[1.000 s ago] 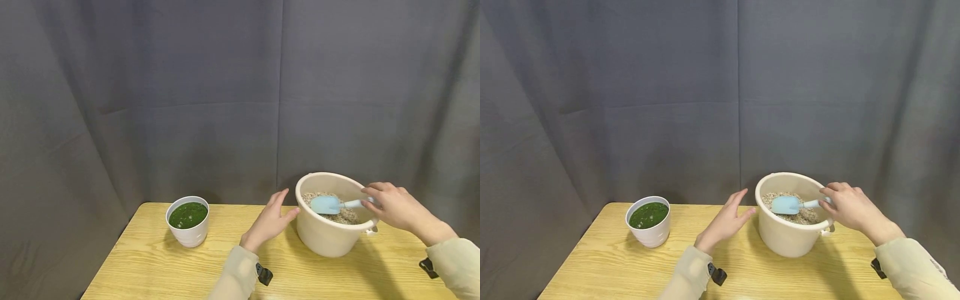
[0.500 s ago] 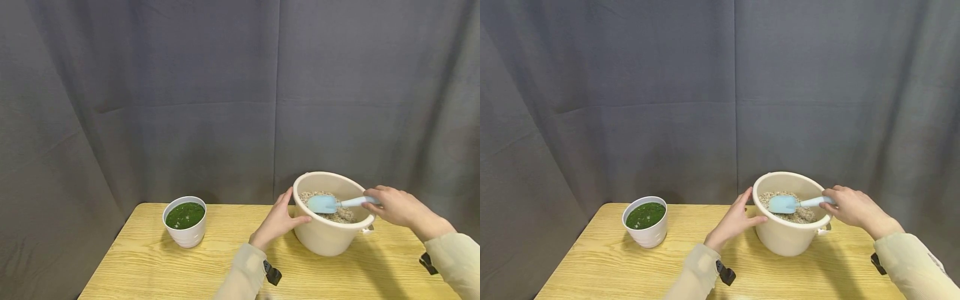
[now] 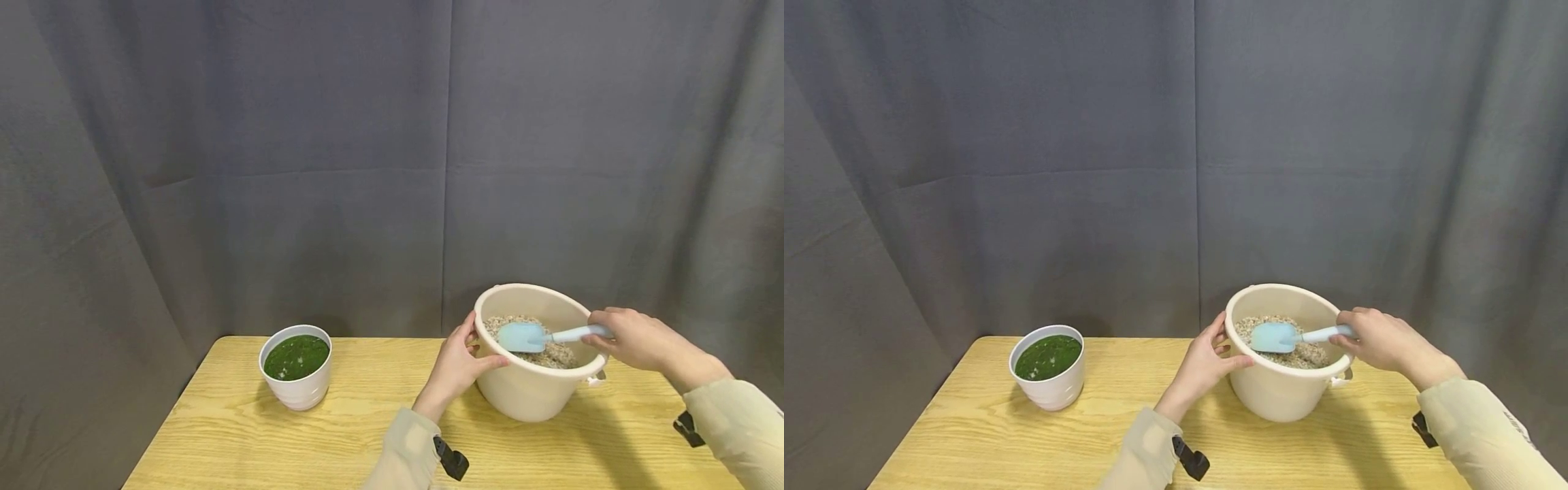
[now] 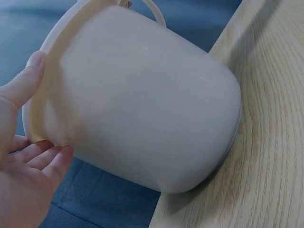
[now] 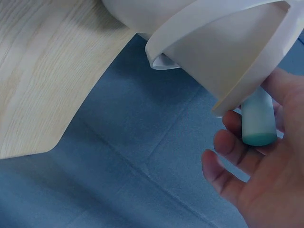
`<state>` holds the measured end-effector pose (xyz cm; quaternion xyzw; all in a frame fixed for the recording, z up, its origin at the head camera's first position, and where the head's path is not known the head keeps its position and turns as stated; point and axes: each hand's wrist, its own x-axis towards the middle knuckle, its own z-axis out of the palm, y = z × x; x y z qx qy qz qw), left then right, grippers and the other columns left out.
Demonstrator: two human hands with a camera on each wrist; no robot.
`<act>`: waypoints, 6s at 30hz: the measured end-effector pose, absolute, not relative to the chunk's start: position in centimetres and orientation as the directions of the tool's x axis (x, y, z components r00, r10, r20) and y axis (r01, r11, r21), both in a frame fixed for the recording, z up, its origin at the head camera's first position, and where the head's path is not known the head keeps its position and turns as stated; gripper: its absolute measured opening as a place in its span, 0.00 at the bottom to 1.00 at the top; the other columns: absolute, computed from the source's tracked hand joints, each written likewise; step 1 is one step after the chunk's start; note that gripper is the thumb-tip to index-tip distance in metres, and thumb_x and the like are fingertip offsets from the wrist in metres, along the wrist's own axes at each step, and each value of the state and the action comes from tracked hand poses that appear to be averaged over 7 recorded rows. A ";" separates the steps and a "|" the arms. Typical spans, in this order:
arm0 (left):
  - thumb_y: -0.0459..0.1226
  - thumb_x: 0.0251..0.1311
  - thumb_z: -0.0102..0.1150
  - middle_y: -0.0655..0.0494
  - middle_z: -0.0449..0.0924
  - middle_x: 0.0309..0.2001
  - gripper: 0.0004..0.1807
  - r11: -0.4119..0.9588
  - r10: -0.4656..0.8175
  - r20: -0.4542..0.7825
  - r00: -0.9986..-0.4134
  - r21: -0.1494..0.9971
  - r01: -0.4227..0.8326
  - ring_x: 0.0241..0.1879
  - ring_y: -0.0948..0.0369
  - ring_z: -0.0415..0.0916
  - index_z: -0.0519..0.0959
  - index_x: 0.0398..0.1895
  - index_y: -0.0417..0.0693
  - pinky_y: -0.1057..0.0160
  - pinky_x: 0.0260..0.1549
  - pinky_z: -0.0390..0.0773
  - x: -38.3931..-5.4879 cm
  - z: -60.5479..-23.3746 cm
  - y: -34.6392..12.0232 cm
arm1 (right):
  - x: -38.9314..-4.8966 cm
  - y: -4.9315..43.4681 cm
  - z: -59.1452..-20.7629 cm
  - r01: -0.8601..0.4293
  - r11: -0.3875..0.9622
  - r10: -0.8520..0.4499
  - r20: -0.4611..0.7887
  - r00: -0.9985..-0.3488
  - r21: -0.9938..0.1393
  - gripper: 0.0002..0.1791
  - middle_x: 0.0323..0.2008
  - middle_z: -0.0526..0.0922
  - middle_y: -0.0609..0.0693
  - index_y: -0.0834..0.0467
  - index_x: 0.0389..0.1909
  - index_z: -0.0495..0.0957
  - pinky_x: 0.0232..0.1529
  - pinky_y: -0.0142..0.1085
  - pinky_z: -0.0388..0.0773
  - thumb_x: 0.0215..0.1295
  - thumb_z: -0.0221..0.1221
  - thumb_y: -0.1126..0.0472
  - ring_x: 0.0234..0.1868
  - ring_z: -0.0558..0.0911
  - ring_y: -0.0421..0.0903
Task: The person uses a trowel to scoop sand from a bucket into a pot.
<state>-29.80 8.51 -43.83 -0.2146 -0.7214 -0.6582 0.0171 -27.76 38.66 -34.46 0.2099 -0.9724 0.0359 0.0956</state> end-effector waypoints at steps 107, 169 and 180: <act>0.37 0.47 0.77 0.51 0.64 0.71 0.55 -0.064 0.294 0.294 -0.909 0.955 0.288 0.63 0.69 0.66 0.53 0.77 0.50 0.67 0.54 0.74 -29.9 -44.5 8.6 | -28.9 37.8 -36.1 -0.555 0.748 -0.436 0.361 -0.824 -0.364 0.05 0.35 0.85 0.46 0.56 0.40 0.86 0.27 0.31 0.79 0.65 0.64 0.62 0.30 0.82 0.37; 0.41 0.48 0.77 0.55 0.66 0.69 0.55 -0.025 0.295 0.290 -0.910 0.955 0.296 0.62 0.69 0.67 0.54 0.77 0.54 0.65 0.54 0.75 -29.6 -44.2 8.3 | -25.6 39.5 -38.4 -0.422 0.657 -0.178 0.415 -0.892 -0.625 0.12 0.34 0.86 0.54 0.66 0.47 0.82 0.31 0.27 0.72 0.70 0.59 0.63 0.33 0.76 0.36; 0.43 0.48 0.77 0.54 0.66 0.69 0.55 0.023 0.304 0.300 -0.904 0.946 0.322 0.63 0.69 0.66 0.53 0.77 0.50 0.61 0.57 0.73 -29.9 -44.2 8.2 | -25.2 38.6 -37.2 -0.435 0.662 -0.169 0.444 -0.880 -0.611 0.12 0.34 0.86 0.50 0.66 0.47 0.82 0.28 0.28 0.72 0.69 0.60 0.63 0.31 0.76 0.37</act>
